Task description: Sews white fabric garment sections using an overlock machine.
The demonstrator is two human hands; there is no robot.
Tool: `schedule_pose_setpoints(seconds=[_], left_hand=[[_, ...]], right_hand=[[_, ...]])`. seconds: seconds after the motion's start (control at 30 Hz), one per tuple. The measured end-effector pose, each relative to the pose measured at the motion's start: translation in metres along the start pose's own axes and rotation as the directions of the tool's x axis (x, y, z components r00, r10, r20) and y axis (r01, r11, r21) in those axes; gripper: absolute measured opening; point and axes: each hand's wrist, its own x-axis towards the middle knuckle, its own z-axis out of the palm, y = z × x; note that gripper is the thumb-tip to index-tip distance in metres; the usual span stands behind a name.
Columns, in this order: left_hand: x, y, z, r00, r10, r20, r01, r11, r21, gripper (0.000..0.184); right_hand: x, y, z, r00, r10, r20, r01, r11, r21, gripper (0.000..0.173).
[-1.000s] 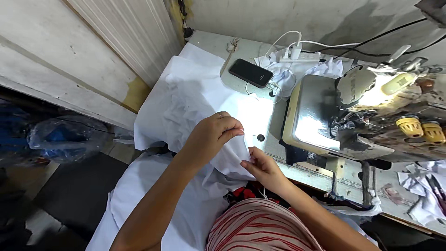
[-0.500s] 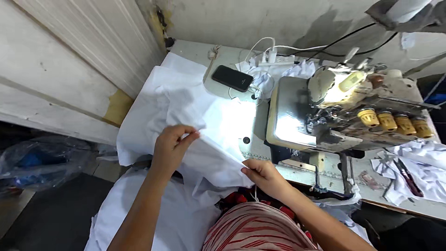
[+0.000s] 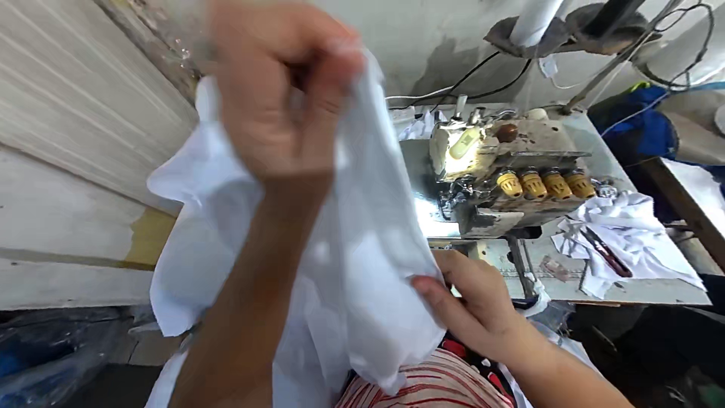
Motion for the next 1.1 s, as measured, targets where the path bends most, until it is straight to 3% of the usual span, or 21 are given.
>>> schedule_pose_setpoints(seconds=[0.07,0.17,0.23,0.3,0.37,0.43,0.5,0.57,0.6,0.7,0.77,0.87,0.93,1.0,1.1], left_hand=[[-0.043,-0.014,0.031,0.949,-0.197,0.247,0.225,0.97,-0.088,0.015],[-0.115,-0.025,0.06,0.642,-0.535,0.55,0.621,0.783,0.038,0.011],[-0.139,-0.022,0.068,0.487,-0.615,0.62,0.727,0.679,0.101,0.007],[-0.138,-0.013,0.071,0.411,-0.645,0.645,0.749,0.641,0.164,0.004],[-0.118,0.004,0.073,0.426,-0.645,0.635,0.668,0.697,0.261,0.004],[-0.11,0.019,0.075,0.527,-0.618,0.583,0.591,0.76,0.271,0.006],[-0.113,0.022,0.075,0.654,-0.546,0.524,0.557,0.816,0.155,0.009],[-0.115,0.019,0.077,0.709,-0.512,0.485,0.566,0.823,0.041,0.011],[-0.117,0.017,0.078,0.692,-0.516,0.505,0.581,0.813,0.035,0.009],[-0.131,0.006,0.081,0.544,-0.55,0.634,0.638,0.762,0.113,0.003],[-0.14,-0.001,0.082,0.506,-0.544,0.67,0.627,0.765,0.147,0.004],[-0.138,-0.004,0.08,0.511,-0.548,0.662,0.592,0.783,0.19,0.004],[-0.129,0.001,0.079,0.506,-0.563,0.653,0.584,0.781,0.221,0.004],[-0.124,0.009,0.08,0.518,-0.573,0.635,0.573,0.784,0.24,0.004],[-0.133,0.015,0.087,0.626,-0.553,0.55,0.536,0.817,0.211,0.006]], right_hand=[[-0.038,0.028,-0.007,0.983,0.181,-0.021,-0.182,0.983,-0.01,0.027],[-0.097,0.056,-0.011,0.909,0.416,-0.017,-0.416,0.906,-0.072,0.026],[-0.125,0.065,-0.007,0.863,0.505,-0.018,-0.504,0.859,-0.093,0.027],[-0.137,0.07,-0.004,0.853,0.522,-0.012,-0.521,0.848,-0.098,0.028],[-0.136,0.068,-0.006,0.882,0.472,-0.003,-0.469,0.876,-0.113,0.029],[-0.13,0.057,-0.015,0.927,0.375,-0.001,-0.374,0.923,-0.091,0.03],[-0.124,0.045,-0.027,0.96,0.281,0.007,-0.281,0.96,-0.002,0.03],[-0.123,0.047,-0.032,0.966,0.257,0.004,-0.256,0.96,0.112,0.027],[-0.126,0.053,-0.031,0.958,0.285,-0.01,-0.281,0.95,0.133,0.025],[-0.137,0.084,-0.027,0.894,0.448,0.027,-0.448,0.886,0.119,0.023],[-0.137,0.098,-0.026,0.843,0.532,0.081,-0.536,0.816,0.215,0.021],[-0.133,0.1,-0.021,0.795,0.584,0.161,-0.589,0.684,0.431,0.011],[-0.126,0.091,-0.02,0.758,0.605,0.243,-0.628,0.576,0.523,0.021],[-0.12,0.08,-0.02,0.786,0.563,0.256,-0.598,0.585,0.548,0.027],[-0.114,0.073,-0.021,0.858,0.483,0.173,-0.489,0.668,0.561,0.024]])
